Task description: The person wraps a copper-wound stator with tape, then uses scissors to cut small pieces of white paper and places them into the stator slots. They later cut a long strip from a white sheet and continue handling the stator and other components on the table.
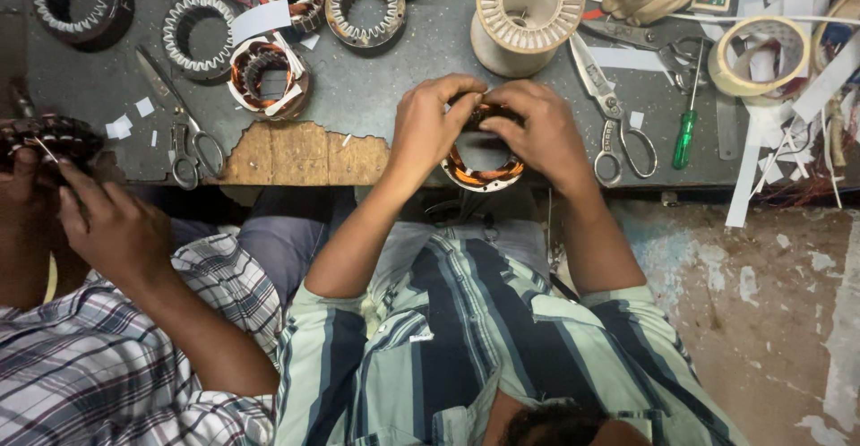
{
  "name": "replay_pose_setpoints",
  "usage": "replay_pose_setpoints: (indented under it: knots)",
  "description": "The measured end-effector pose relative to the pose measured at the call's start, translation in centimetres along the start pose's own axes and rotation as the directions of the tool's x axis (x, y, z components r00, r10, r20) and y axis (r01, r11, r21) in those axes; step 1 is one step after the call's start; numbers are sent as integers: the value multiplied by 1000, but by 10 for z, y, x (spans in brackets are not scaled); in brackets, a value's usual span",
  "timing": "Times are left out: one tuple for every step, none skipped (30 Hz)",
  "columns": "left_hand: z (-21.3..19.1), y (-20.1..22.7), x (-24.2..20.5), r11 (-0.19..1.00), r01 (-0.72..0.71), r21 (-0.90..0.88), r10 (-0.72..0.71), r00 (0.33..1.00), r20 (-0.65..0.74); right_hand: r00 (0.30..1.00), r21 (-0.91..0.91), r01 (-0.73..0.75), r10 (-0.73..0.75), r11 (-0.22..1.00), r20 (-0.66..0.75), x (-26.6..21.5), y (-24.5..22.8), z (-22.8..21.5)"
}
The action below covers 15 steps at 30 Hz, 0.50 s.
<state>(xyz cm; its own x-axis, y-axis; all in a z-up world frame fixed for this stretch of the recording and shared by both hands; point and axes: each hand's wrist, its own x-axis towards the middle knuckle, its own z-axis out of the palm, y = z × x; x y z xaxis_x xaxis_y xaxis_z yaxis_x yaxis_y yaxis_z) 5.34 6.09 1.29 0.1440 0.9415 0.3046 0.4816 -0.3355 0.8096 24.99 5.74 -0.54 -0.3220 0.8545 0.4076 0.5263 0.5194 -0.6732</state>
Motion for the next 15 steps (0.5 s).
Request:
replay_pose_setpoints:
  knots:
    - [0,1,0,1000,25,-15,-25,1000,-1,1000,-49,17,-17,999,-1,0,-2,0]
    - [1,2,1,999,46,-29,-46,999,1,1000,-64,14,-14,998,-8,0,-3,1]
    - [1,3,1,998,53,-36,-53,999,5,1000,-79,11,-12,997,-14,0,-3,2]
    - [1,3,1,997,60,-44,-60,998,9,1000,-95,7,-9,995,-20,0,-3,2]
    - [1,4,1,996,68,-53,-67,998,13,1000,-50,-25,25,998,-7,1,-1,2]
    - [0,4,0,999,33,-17,-33,999,12,998,-6,-55,55,998,9,3,2,1]
    - [0,4,-1,1000,-2,18,2,1000,12,996,39,-86,85,996,27,5,5,0]
    - [-1,4,-3,998,-33,55,32,999,18,993,72,-116,113,991,47,6,9,0]
    - [-1,5,-6,997,-49,65,46,998,40,988,106,-146,140,984,67,7,13,-1]
    - [-1,5,-8,995,-65,75,61,996,60,983,137,-175,164,975,88,9,17,-1]
    - [-1,6,-11,993,-82,84,75,994,80,981,145,-179,165,973,101,10,20,0]
    - [0,7,-12,987,-112,111,106,992,63,980,152,-180,163,972,114,13,23,0]
    - [1,8,-13,980,-142,138,137,990,46,979,160,-180,161,971,127,14,24,1]
    - [1,9,-14,971,-171,165,168,985,32,976,164,-195,173,967,135,15,25,1]
    - [3,9,-14,971,-158,179,156,987,23,972,169,-209,186,963,144,16,25,0]
